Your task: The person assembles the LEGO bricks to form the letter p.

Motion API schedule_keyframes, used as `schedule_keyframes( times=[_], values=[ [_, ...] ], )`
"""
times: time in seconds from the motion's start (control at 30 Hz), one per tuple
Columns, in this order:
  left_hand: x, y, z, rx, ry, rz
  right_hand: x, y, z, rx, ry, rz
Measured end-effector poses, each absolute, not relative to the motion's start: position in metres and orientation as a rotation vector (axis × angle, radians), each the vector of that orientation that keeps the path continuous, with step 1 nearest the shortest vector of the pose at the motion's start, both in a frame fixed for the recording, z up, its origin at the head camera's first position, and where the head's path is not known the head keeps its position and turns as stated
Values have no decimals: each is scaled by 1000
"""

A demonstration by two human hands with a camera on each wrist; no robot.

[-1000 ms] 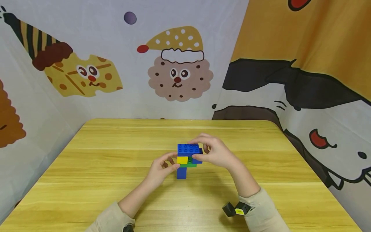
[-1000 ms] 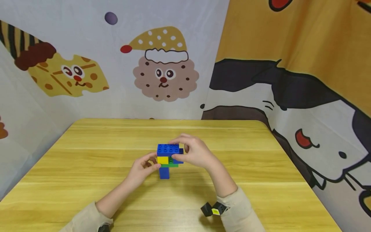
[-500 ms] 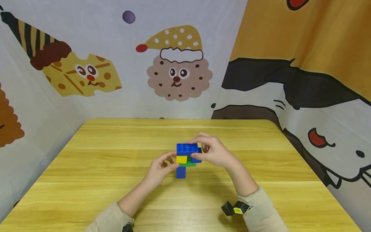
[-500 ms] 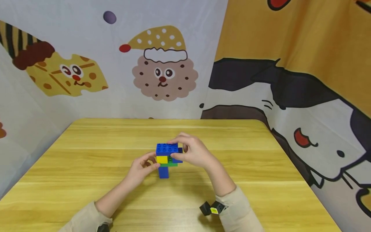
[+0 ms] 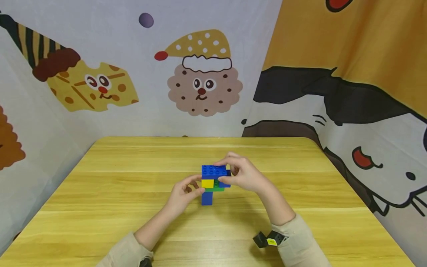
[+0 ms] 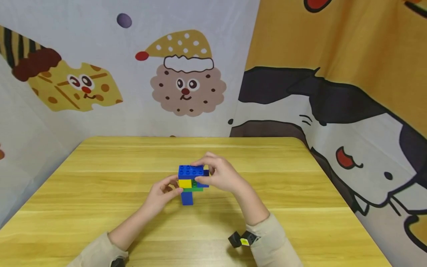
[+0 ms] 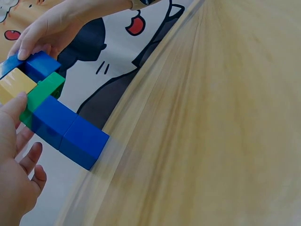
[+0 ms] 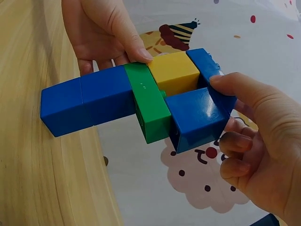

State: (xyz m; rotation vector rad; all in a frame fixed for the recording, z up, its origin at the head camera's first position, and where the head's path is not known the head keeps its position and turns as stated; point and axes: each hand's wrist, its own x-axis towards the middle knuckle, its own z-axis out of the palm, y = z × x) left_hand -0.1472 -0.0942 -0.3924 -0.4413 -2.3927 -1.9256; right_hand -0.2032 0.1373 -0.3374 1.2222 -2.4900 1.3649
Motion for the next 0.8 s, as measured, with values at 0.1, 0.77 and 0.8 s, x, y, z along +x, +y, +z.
schedule_keyframes(
  times=[0.1, 0.77, 0.8],
  values=[
    [-147, -94, -392, -450, -2389, -1921, -203, 137, -337, 1223, -2484, 1379],
    [-147, -94, -392, -440, -2386, -1924, -203, 134, -325, 1164, -2637, 1337],
    [-148, -94, -392, -443, -2384, -1925, -203, 134, -325, 1167, -2632, 1328]
  ],
)
